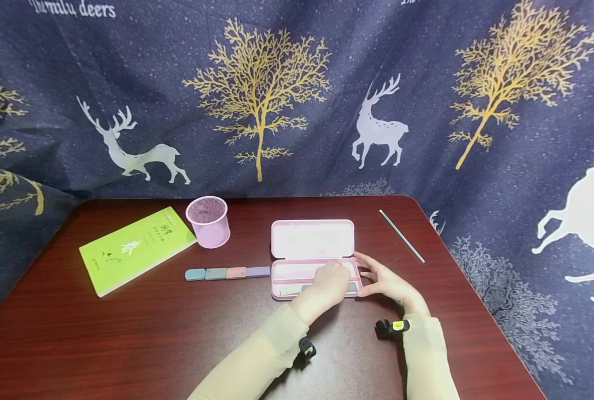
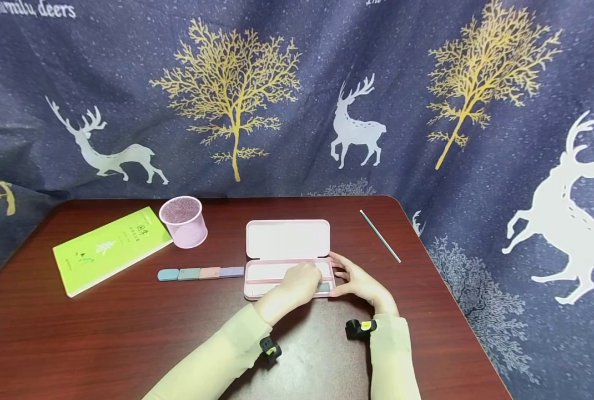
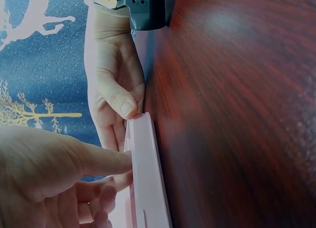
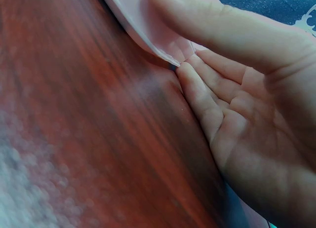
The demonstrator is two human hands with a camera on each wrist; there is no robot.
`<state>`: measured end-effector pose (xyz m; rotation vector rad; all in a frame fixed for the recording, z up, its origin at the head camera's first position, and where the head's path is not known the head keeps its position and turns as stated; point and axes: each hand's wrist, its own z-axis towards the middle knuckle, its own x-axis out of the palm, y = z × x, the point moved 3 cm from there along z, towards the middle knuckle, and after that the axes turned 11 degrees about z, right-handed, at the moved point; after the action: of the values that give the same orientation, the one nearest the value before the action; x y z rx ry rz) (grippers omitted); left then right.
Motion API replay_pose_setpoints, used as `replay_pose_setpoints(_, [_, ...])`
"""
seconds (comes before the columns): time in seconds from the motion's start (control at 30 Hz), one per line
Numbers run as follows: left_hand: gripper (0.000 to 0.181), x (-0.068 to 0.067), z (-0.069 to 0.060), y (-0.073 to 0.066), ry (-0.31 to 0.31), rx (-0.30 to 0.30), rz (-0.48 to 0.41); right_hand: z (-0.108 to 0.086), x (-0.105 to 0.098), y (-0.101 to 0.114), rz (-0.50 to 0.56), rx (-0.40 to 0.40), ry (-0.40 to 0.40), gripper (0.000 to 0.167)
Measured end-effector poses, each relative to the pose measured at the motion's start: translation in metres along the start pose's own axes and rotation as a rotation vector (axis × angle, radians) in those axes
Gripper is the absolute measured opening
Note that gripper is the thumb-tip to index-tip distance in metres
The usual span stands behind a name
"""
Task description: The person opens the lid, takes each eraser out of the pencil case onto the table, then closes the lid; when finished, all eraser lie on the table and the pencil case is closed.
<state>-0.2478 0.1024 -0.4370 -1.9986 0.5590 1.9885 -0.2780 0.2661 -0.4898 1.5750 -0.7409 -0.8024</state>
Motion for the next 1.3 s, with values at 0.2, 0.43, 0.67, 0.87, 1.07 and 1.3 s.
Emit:
replay_pose_setpoints(0.2, [0.015,-0.0017,0.0007,0.0018,0.002,-0.019,-0.029,-0.0001,0.0,-0.0003,0.005,0.011,0.003,0.1])
replay_pose_setpoints(0.43, [0.014,-0.0045,-0.0005,0.0039,-0.099,0.006,-0.015,0.0007,-0.0009,-0.0002,0.015,0.014,0.003,0.099])
replay_pose_setpoints(0.67, [0.014,-0.0047,-0.003,0.0052,-0.145,0.036,-0.024,-0.0002,0.0,0.0012,0.022,0.01,0.01,0.1])
replay_pose_setpoints(0.87, [0.014,-0.005,-0.0051,0.0051,-0.2,0.057,-0.018,-0.0008,-0.0006,0.0007,0.024,0.006,0.011,0.099])
replay_pose_setpoints(1.07, [0.013,-0.0028,-0.0051,0.0062,-0.222,0.07,-0.066,-0.0003,-0.002,-0.0002,0.016,0.006,0.009,0.099])
replay_pose_setpoints(1.3, [0.015,0.0002,-0.0057,0.0073,-0.215,0.079,-0.082,-0.0002,-0.0012,-0.0006,0.016,0.01,0.008,0.099])
